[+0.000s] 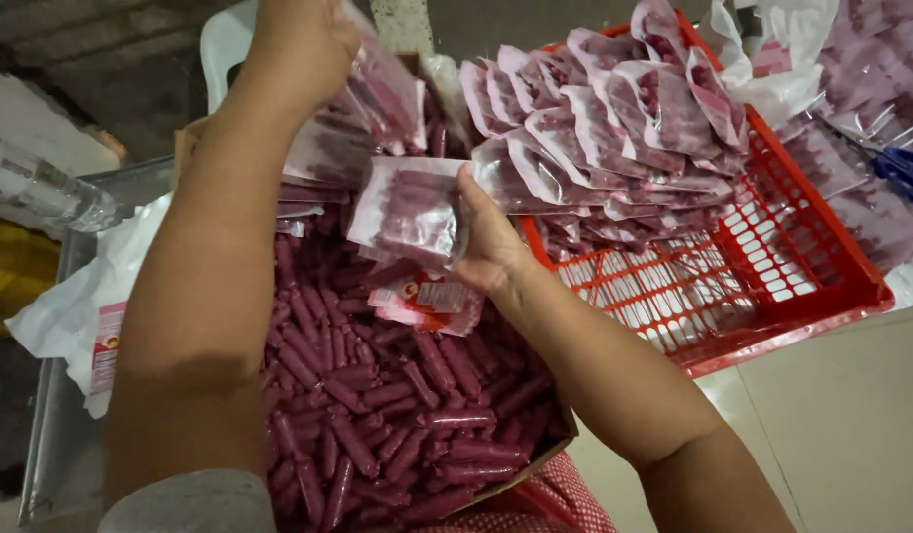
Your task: The person places sausages into plastic pouches by hand and then sets the filled pouches into a red plastic crate.
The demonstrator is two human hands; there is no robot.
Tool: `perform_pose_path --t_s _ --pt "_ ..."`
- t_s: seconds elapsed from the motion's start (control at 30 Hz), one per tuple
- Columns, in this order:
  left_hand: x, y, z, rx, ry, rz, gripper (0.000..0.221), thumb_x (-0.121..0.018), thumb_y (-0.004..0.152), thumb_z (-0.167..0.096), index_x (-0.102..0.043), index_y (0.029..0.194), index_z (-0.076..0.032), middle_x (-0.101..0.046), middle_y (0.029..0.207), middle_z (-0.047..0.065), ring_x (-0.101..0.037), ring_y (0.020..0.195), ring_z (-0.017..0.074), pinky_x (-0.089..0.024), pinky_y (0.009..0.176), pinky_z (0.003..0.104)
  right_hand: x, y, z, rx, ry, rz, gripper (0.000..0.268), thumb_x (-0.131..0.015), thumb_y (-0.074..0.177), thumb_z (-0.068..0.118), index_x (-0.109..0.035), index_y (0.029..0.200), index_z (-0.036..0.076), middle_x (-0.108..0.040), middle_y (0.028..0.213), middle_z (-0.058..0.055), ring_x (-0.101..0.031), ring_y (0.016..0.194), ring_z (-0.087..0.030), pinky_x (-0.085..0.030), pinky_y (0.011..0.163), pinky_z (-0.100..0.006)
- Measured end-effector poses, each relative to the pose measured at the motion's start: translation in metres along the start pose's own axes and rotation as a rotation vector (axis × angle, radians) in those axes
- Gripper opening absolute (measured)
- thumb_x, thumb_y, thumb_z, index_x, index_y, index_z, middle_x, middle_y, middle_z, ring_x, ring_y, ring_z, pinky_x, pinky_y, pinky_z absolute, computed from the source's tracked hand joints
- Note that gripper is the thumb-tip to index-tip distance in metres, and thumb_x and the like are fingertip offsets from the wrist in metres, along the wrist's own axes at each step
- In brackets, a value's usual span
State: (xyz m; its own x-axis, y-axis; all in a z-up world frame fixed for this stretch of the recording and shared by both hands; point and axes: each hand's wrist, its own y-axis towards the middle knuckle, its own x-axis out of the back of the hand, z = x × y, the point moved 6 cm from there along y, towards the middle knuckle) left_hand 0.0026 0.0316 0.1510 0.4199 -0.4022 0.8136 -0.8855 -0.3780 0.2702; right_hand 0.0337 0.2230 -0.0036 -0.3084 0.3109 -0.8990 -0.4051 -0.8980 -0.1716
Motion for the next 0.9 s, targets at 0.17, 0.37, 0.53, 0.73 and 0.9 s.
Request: perform_pose_path --t_s 0.17,0.37,0.53,0.73,0.9 --pt "0.011 0.004 -0.009 -0.260 0.129 -0.244 0.016 -0.056 0.101 -0.017 -0.053 0.089 -0.008 -0.051 0.078 0.010 -0.050 0.071 0.0254 -0.037 0.059 0.051 -0.012 -0.005 0.004 0.018 0.038 0.148 0.089 -0.049 0.088 0.068 -0.043 0.147 0.002 -0.052 0.142 -0.029 -0.055 0.128 -0.043 -0.043 0.113 -0.065" --pt "-0.006 -0.113 -0.053 -0.237 -0.227 -0.296 0.016 -0.063 0.096 -0.013 -0.058 0.081 -0.011 -0.062 0.074 0.007 -0.060 0.071 0.0248 -0.049 0.066 0.040 -0.055 -0.031 0.019 0.120 0.225 0.148 0.127 -0.073 0.061 0.071 -0.021 0.160 0.010 -0.024 0.162 -0.032 -0.032 0.144 -0.054 -0.034 0.113 -0.073" --pt "-0.035 -0.152 -0.023 -0.177 -0.390 -0.319 0.020 -0.075 0.094 -0.018 -0.063 0.079 -0.011 -0.064 0.070 0.006 -0.065 0.069 0.0211 -0.052 0.064 0.032 0.003 -0.025 0.018 0.179 0.108 -0.268 0.113 -0.085 0.058 0.058 -0.041 0.152 0.013 -0.046 0.156 -0.020 -0.048 0.140 -0.045 -0.036 0.117 -0.069" --pt "-0.008 -0.164 0.001 0.002 -0.482 -0.362 0.060 -0.084 0.085 -0.026 -0.050 0.130 -0.007 -0.057 0.130 0.026 -0.063 0.121 0.0424 -0.051 0.103 0.052 0.010 -0.012 0.005 0.125 0.187 -0.245 0.074 -0.093 0.064 0.029 -0.062 0.125 0.001 -0.066 0.125 -0.026 -0.063 0.119 -0.050 -0.039 0.108 -0.077" --pt "-0.036 -0.165 -0.009 0.105 -1.087 0.015 0.088 -0.054 0.102 -0.055 -0.016 0.163 -0.004 -0.004 0.165 0.036 -0.011 0.154 0.0500 -0.008 0.127 0.057 0.011 -0.007 0.016 0.172 -0.056 -0.135 0.053 -0.090 0.071 0.032 -0.067 0.111 0.007 -0.072 0.111 -0.021 -0.071 0.104 -0.043 -0.052 0.099 -0.070"
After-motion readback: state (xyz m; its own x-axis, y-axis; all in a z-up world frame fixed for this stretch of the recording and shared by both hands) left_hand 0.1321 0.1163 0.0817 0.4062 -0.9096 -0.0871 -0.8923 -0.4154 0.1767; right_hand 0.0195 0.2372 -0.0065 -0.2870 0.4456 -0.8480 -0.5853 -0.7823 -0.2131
